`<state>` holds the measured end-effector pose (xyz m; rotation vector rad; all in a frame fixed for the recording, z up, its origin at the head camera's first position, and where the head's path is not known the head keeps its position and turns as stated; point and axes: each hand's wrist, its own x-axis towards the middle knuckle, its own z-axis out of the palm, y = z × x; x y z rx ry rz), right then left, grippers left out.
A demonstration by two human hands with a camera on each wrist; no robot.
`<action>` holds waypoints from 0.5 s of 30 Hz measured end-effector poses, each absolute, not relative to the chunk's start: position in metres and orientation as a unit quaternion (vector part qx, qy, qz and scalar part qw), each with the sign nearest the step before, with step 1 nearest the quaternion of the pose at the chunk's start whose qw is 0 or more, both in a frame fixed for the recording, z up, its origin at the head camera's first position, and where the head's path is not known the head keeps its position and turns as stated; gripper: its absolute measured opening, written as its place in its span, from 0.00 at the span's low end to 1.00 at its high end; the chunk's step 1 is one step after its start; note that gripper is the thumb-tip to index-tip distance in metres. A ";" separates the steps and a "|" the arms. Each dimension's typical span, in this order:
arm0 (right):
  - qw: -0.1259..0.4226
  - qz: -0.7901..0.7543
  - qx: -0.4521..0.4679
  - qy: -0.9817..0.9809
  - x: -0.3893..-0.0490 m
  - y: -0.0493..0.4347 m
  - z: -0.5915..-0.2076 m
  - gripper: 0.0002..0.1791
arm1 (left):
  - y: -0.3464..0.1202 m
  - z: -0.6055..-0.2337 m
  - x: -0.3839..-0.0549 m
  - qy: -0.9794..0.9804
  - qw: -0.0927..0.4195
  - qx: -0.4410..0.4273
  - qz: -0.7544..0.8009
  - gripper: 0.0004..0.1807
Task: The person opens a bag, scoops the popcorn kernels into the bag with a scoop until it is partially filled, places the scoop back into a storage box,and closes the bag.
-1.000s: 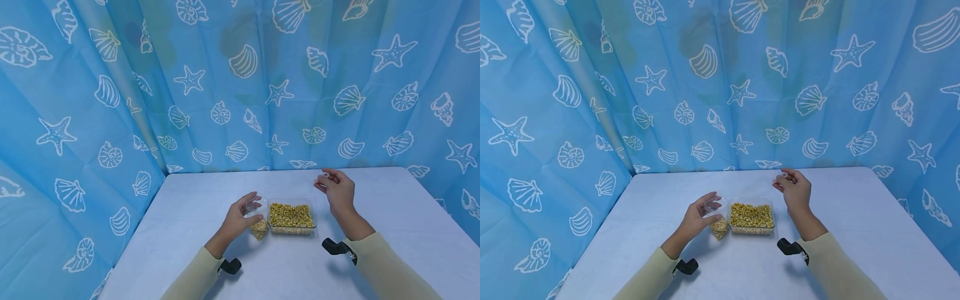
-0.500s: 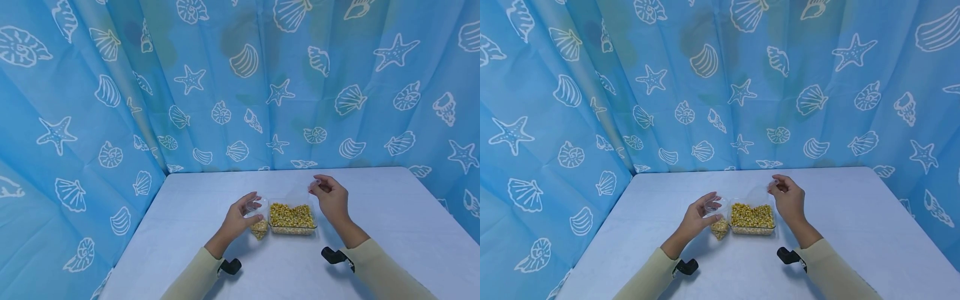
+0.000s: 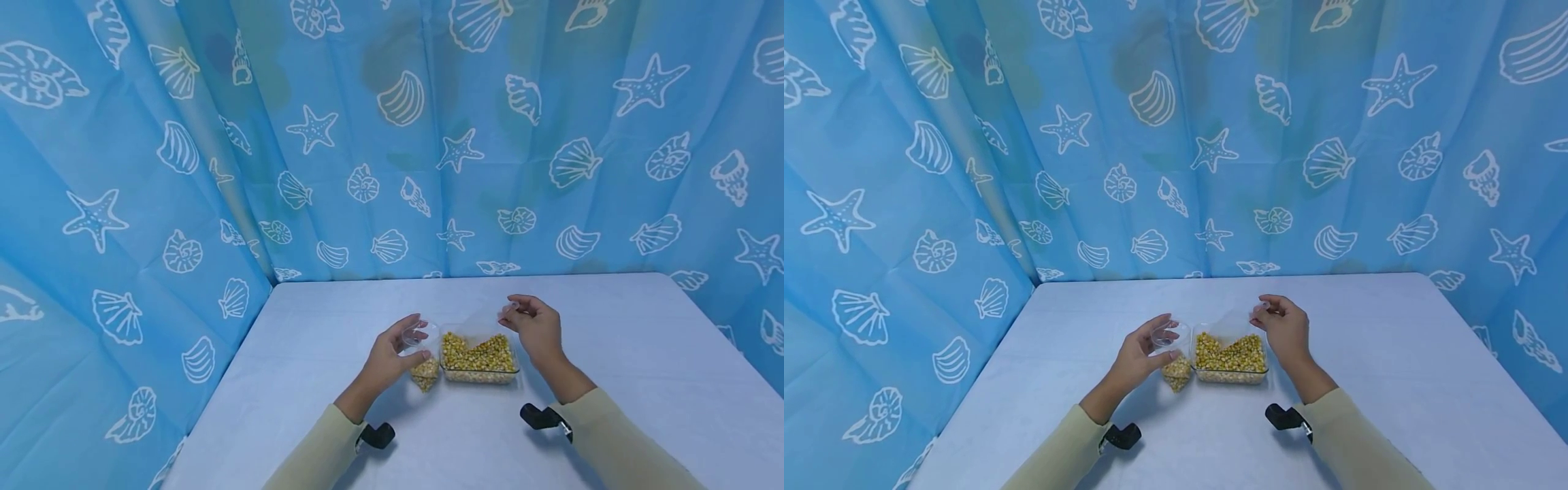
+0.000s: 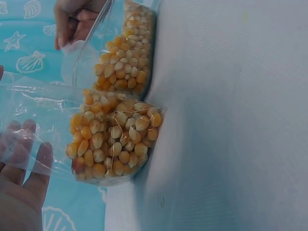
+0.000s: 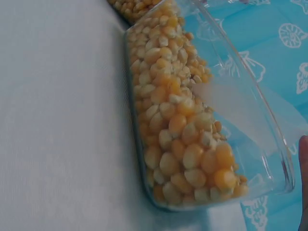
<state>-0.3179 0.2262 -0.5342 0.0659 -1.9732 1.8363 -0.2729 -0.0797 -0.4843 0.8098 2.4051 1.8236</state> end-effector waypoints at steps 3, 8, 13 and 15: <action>0.179 0.678 -0.009 -0.712 -0.303 0.218 -0.511 0.22 | -0.080 -0.484 -0.273 0.769 0.007 0.261 0.583 0.37; 0.139 0.681 -0.057 -0.717 -0.287 0.208 -0.481 0.19 | -0.080 -0.483 -0.273 0.771 0.011 0.256 0.583 0.38; 0.115 0.672 -0.073 -0.728 -0.286 0.207 -0.480 0.20 | -0.080 -0.482 -0.273 0.775 0.014 0.252 0.579 0.38; 0.109 0.673 -0.072 -0.728 -0.286 0.208 -0.480 0.20 | -0.080 -0.482 -0.273 0.775 0.013 0.254 0.579 0.38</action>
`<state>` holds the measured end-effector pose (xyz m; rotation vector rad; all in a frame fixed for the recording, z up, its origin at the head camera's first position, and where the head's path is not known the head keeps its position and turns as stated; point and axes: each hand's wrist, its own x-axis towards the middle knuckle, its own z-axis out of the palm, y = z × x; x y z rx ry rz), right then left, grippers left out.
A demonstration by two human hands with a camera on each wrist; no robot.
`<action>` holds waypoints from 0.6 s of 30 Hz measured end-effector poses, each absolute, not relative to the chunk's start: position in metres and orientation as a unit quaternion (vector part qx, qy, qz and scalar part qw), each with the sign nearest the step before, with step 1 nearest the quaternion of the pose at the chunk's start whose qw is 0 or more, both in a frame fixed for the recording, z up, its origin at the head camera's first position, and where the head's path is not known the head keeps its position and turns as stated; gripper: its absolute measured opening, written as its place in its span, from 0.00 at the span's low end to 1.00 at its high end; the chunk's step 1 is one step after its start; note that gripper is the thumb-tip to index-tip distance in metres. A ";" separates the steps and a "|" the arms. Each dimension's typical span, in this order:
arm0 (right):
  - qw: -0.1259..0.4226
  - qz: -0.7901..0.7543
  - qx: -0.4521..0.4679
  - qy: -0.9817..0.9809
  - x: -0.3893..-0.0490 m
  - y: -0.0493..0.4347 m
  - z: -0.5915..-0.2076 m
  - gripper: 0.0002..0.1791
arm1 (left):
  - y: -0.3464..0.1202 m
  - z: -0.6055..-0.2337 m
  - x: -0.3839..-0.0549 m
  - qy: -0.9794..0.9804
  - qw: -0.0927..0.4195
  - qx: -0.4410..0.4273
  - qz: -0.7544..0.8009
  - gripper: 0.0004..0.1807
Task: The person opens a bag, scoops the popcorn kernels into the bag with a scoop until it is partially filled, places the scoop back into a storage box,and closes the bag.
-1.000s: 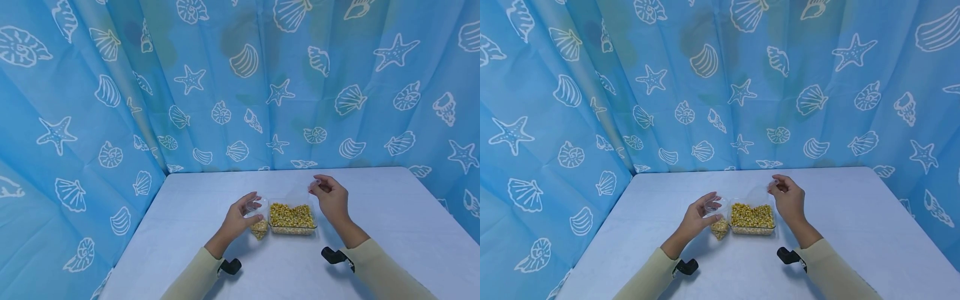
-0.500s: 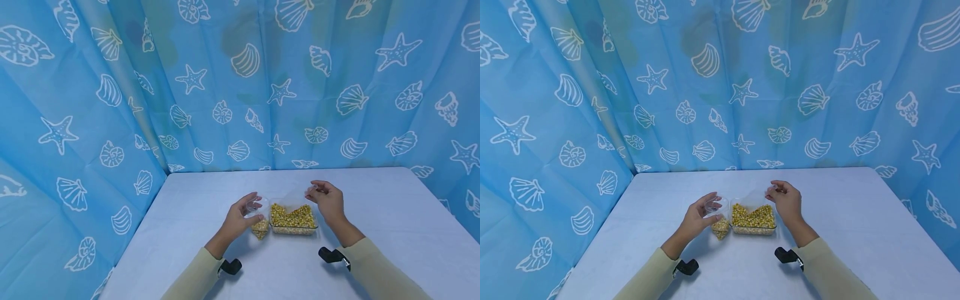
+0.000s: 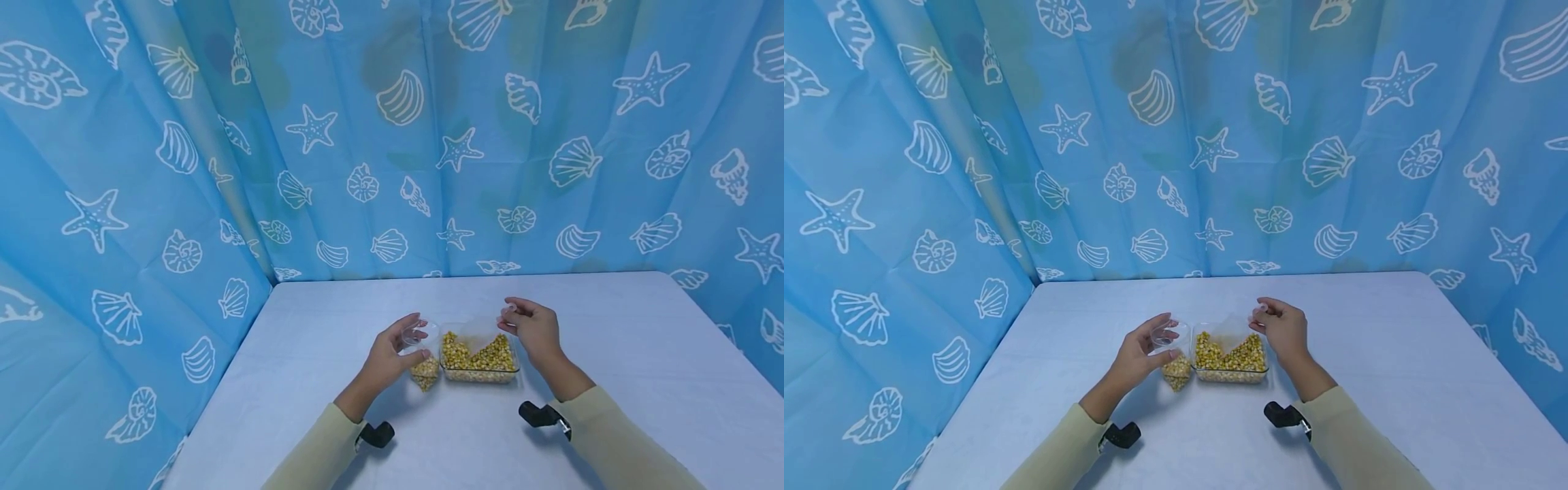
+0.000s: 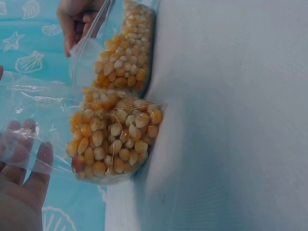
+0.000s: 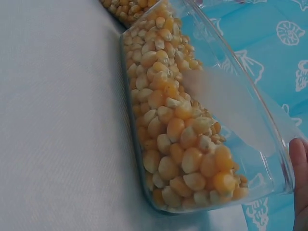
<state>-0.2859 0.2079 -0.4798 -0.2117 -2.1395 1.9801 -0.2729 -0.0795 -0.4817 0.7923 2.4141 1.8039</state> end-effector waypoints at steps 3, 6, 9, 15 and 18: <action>0.101 0.674 -0.073 -0.728 -0.284 0.208 -0.478 0.20 | -0.079 -0.482 -0.273 0.773 0.012 0.258 0.580 0.37; 0.093 0.672 -0.077 -0.730 -0.283 0.208 -0.475 0.20 | -0.078 -0.481 -0.273 0.771 0.015 0.258 0.582 0.37; 0.087 0.670 -0.081 -0.733 -0.282 0.209 -0.473 0.20 | -0.078 -0.482 -0.274 0.770 0.018 0.258 0.583 0.37; 0.052 0.658 -0.086 -0.746 -0.284 0.206 -0.471 0.22 | -0.077 -0.482 -0.274 0.773 0.017 0.254 0.581 0.37; 0.029 0.638 -0.083 -0.765 -0.286 0.203 -0.473 0.23 | -0.076 -0.483 -0.274 0.777 0.019 0.247 0.579 0.37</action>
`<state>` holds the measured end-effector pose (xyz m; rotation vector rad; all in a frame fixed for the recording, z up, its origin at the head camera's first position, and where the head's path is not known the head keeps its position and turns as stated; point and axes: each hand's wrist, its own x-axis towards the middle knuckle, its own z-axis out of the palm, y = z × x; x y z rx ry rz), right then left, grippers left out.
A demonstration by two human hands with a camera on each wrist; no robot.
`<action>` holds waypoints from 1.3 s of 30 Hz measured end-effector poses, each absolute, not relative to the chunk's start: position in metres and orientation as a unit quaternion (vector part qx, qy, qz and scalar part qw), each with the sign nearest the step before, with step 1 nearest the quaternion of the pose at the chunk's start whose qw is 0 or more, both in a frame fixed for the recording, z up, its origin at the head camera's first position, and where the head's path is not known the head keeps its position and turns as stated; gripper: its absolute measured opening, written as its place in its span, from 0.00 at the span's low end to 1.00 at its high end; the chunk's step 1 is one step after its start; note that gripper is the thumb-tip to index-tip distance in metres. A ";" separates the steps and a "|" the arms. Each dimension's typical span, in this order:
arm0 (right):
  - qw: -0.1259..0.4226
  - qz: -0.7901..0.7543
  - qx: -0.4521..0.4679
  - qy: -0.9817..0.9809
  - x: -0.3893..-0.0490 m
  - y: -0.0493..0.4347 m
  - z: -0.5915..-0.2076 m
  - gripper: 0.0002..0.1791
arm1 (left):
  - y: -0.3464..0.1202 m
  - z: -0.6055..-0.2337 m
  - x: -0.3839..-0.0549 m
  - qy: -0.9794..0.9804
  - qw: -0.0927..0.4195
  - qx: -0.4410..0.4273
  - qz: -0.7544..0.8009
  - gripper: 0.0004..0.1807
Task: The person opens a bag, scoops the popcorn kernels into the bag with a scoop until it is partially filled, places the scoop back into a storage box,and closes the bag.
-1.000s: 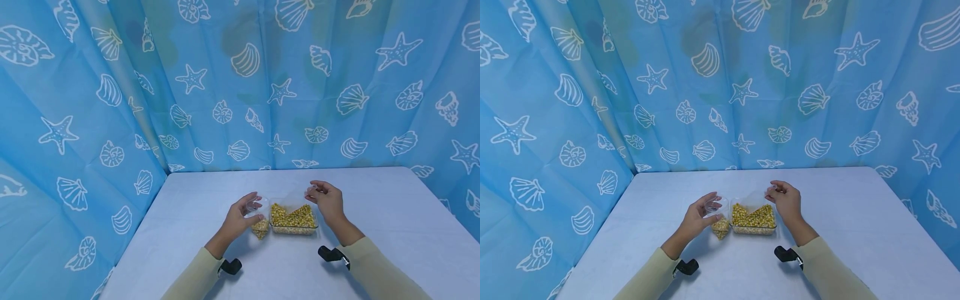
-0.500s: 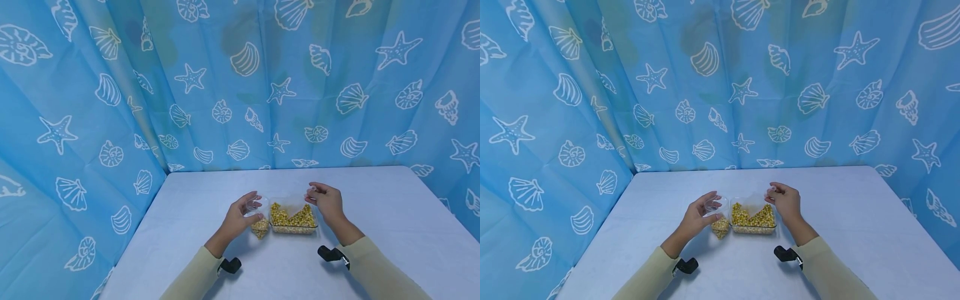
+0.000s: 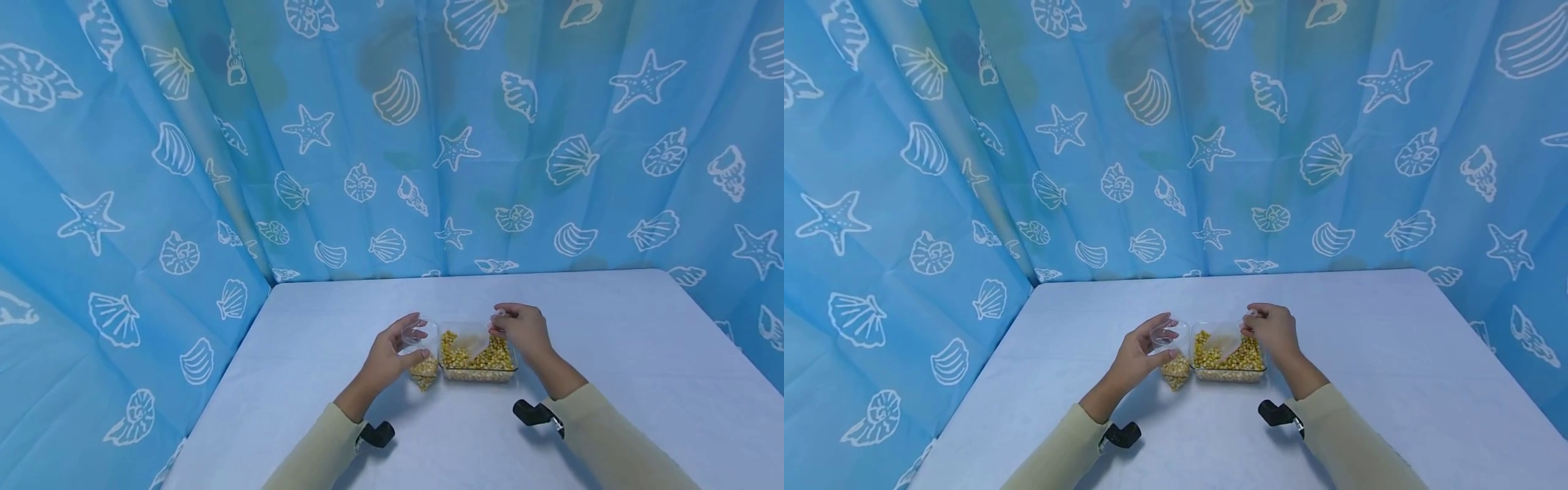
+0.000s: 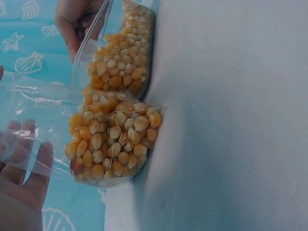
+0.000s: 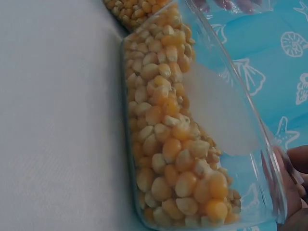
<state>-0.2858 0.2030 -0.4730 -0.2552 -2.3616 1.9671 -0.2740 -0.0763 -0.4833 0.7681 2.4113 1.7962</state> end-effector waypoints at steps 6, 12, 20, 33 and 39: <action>0.001 0.641 -0.098 -0.761 -0.287 0.202 -0.472 0.22 | -0.077 -0.483 -0.274 0.771 0.017 0.255 0.583 0.38; -0.007 0.662 -0.114 -0.741 -0.287 0.201 -0.469 0.21 | -0.077 -0.484 -0.275 0.771 0.017 0.255 0.583 0.38; -0.012 0.679 -0.138 -0.721 -0.288 0.200 -0.466 0.22 | -0.078 -0.484 -0.274 0.775 0.016 0.255 0.578 0.38; -0.029 0.699 -0.148 -0.699 -0.290 0.210 -0.468 0.23 | -0.080 -0.483 -0.274 0.772 0.013 0.258 0.581 0.37; -0.025 0.714 -0.143 -0.685 -0.288 0.208 -0.469 0.23 | -0.080 -0.482 -0.272 0.777 0.011 0.253 0.576 0.37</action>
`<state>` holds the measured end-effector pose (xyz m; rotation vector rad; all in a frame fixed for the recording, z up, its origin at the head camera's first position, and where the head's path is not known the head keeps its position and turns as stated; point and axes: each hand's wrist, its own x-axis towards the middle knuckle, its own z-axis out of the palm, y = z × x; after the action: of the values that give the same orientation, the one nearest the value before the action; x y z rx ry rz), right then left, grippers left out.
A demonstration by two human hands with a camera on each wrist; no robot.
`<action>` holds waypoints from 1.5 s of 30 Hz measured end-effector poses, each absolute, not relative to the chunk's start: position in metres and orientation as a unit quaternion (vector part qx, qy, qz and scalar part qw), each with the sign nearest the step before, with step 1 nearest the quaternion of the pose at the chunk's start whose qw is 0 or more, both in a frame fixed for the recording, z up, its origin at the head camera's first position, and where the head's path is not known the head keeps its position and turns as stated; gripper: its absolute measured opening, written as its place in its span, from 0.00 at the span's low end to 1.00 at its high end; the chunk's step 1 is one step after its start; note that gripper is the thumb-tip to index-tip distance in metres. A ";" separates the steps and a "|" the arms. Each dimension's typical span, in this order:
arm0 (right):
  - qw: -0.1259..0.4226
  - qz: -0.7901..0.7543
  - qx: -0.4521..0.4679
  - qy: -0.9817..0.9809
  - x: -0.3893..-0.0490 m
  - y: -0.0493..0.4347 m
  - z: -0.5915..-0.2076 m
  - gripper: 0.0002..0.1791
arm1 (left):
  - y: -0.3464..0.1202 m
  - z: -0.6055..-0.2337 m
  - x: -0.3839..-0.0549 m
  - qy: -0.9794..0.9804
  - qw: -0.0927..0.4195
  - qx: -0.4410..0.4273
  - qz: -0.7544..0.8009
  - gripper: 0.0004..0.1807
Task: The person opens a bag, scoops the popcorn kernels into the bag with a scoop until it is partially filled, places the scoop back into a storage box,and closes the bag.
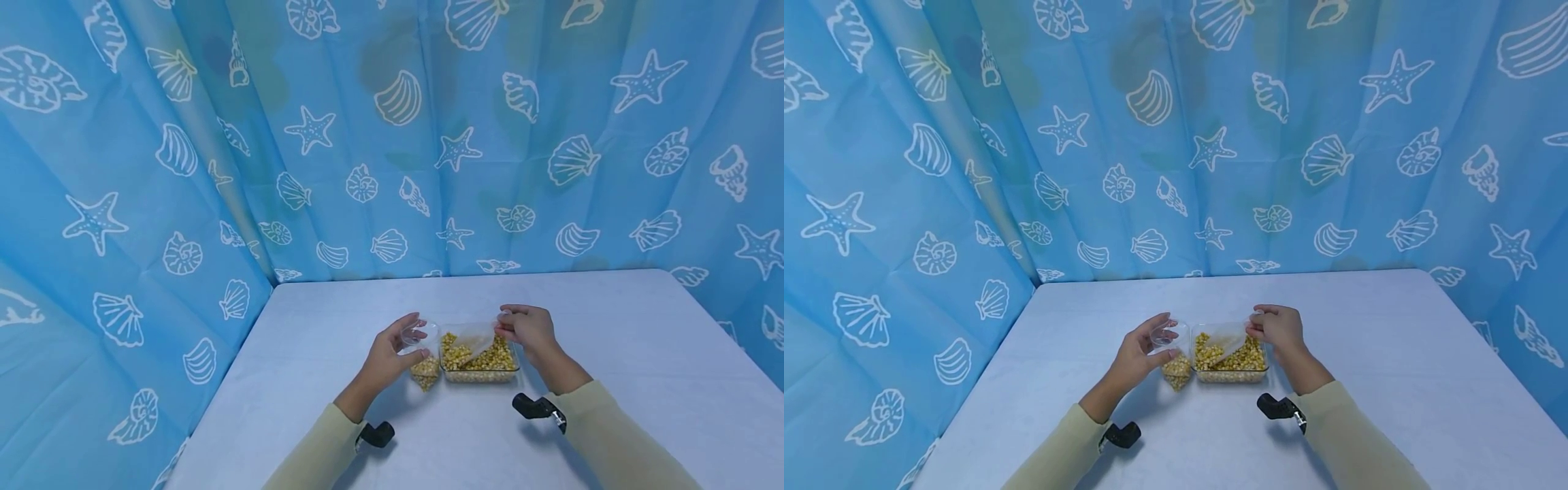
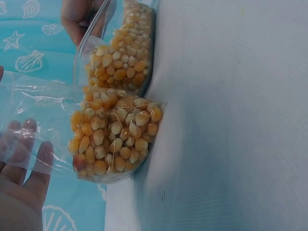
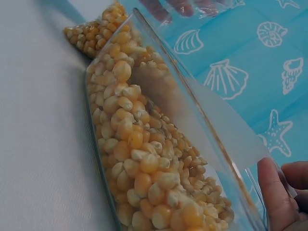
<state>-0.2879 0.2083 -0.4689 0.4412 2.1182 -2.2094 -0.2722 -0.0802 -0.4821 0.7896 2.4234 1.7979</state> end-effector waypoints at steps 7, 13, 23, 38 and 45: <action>0.017 -0.742 0.140 0.656 -0.289 0.211 -0.471 0.23 | -0.080 -0.482 -0.271 0.778 0.012 0.250 0.576 0.37; 0.016 -0.771 0.157 0.617 -0.290 0.213 -0.473 0.24 | -0.080 -0.484 -0.272 0.775 0.010 0.254 0.579 0.37; 0.009 -0.806 0.173 0.567 -0.289 0.214 -0.476 0.25 | -0.078 -0.484 -0.273 0.773 0.006 0.260 0.579 0.37; -0.027 -0.877 0.186 0.443 -0.278 0.218 -0.473 0.22 | -0.075 -0.480 -0.270 0.774 0.017 0.246 0.584 0.38; -0.051 -0.884 0.183 0.427 -0.280 0.217 -0.466 0.15 | -0.072 -0.481 -0.271 0.777 0.018 0.242 0.581 0.38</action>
<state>-0.2800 0.2166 -0.4661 0.5957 1.3875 -2.8704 -0.2707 -0.0725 -0.4811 0.7504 2.4140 1.8054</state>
